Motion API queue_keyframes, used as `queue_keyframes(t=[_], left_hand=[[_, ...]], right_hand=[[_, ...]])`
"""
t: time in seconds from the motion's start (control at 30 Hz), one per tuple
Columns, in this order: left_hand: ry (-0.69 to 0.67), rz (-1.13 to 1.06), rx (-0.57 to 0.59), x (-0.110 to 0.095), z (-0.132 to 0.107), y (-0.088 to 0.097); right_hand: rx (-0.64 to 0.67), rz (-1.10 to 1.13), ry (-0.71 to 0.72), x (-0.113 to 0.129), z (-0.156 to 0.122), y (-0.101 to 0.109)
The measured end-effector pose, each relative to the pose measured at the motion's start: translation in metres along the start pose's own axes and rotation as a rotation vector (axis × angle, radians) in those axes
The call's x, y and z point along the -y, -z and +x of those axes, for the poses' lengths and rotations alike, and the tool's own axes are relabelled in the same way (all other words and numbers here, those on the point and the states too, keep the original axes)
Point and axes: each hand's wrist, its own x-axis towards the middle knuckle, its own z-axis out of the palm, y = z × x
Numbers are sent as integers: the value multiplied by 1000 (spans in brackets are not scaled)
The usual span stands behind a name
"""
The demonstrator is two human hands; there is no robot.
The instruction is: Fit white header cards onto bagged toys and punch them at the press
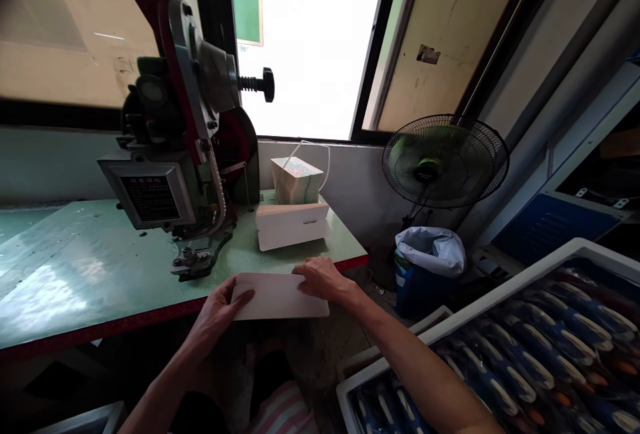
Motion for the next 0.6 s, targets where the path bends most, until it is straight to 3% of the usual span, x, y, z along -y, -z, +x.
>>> queue_keyframes(t=[0.1, 0.17, 0.27, 0.37, 0.47, 0.6], left_hand=[[2, 95, 8, -3, 6, 4], [3, 172, 1, -8, 13, 5], [-59, 273, -33, -17, 31, 5], [-95, 310, -83, -22, 56, 1], [-61, 247, -66, -22, 81, -3], [-67, 171, -11, -22, 103, -6]], right_hand=[[-36, 485, 54, -20, -2, 18], [-192, 685, -58, -45, 0, 25], [-453, 637, -363, -90, 9, 22], [-531, 571, -597, -123, 29, 9], [-503, 696, -595, -134, 54, 0], [-456, 760, -530, -130, 79, -4]])
